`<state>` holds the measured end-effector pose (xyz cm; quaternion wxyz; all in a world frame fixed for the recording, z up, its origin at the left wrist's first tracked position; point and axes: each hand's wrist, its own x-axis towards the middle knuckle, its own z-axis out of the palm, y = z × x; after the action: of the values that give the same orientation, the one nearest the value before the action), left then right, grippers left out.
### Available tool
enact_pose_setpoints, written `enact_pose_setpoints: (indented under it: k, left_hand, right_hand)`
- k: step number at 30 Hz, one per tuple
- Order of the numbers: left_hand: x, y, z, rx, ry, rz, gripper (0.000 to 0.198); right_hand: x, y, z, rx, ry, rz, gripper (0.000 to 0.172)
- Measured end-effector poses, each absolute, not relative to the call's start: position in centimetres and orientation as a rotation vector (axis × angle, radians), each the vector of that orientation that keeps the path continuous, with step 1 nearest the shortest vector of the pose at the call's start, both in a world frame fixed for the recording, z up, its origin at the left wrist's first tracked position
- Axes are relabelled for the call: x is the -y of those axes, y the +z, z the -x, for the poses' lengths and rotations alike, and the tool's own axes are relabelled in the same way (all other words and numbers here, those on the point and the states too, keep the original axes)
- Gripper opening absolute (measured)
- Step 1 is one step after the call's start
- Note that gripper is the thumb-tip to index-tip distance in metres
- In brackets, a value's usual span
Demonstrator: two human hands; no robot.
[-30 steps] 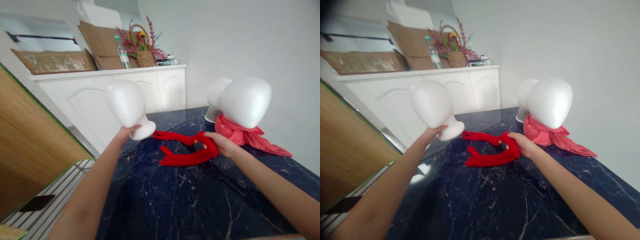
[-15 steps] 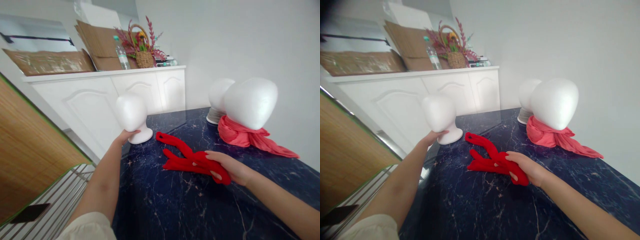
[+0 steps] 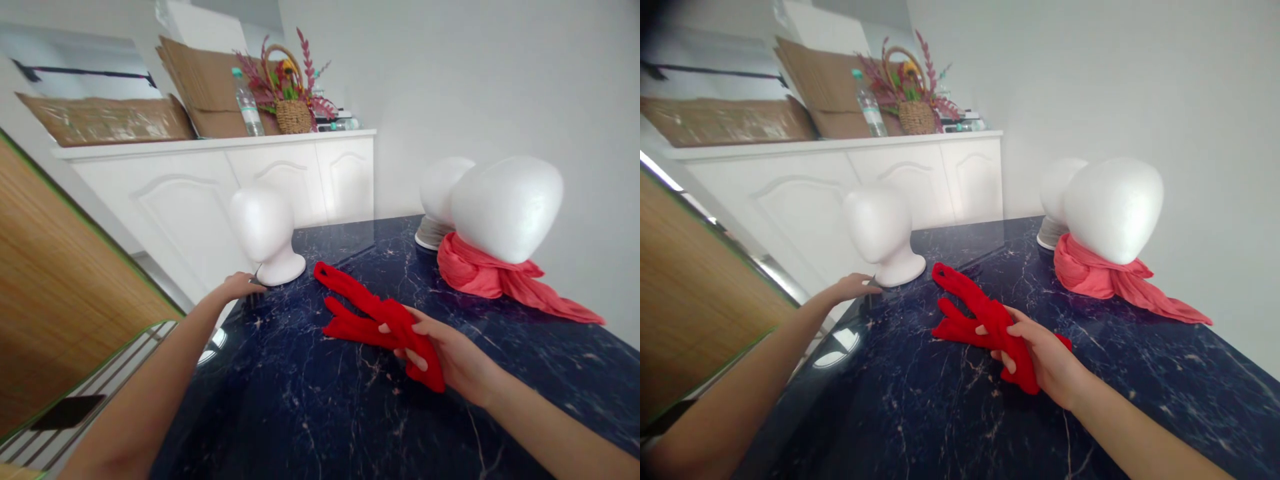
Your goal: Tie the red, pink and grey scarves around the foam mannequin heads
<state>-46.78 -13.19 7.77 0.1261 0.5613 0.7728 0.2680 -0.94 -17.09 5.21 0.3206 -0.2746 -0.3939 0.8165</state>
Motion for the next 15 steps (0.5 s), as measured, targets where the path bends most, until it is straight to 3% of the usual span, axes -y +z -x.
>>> enact_pose_setpoints:
  k: [4,8,11,13,15]
  left_hand:
    - [19.0,8.9,39.9,-2.21,0.799,-1.982,0.029]
    - [23.9,7.7,29.4,-1.586,0.905,-1.892,0.038]
    - [24.8,5.9,23.3,-1.165,1.089,-1.571,0.055]
    - [24.7,5.2,20.7,-1.023,1.235,-1.345,0.048]
    - [24.8,5.2,19.1,-0.996,1.326,-1.146,0.029]
  right_hand:
    - [17.2,6.3,2.5,0.948,2.159,0.606,0.052]
    - [17.7,7.7,5.5,0.947,2.026,0.463,0.071]
    - [18.6,8.8,7.8,0.994,1.976,0.394,0.074]
    - [19.1,9.5,9.0,0.998,1.963,0.382,0.073]
    - [18.9,10.2,10.1,0.963,1.935,0.368,0.069]
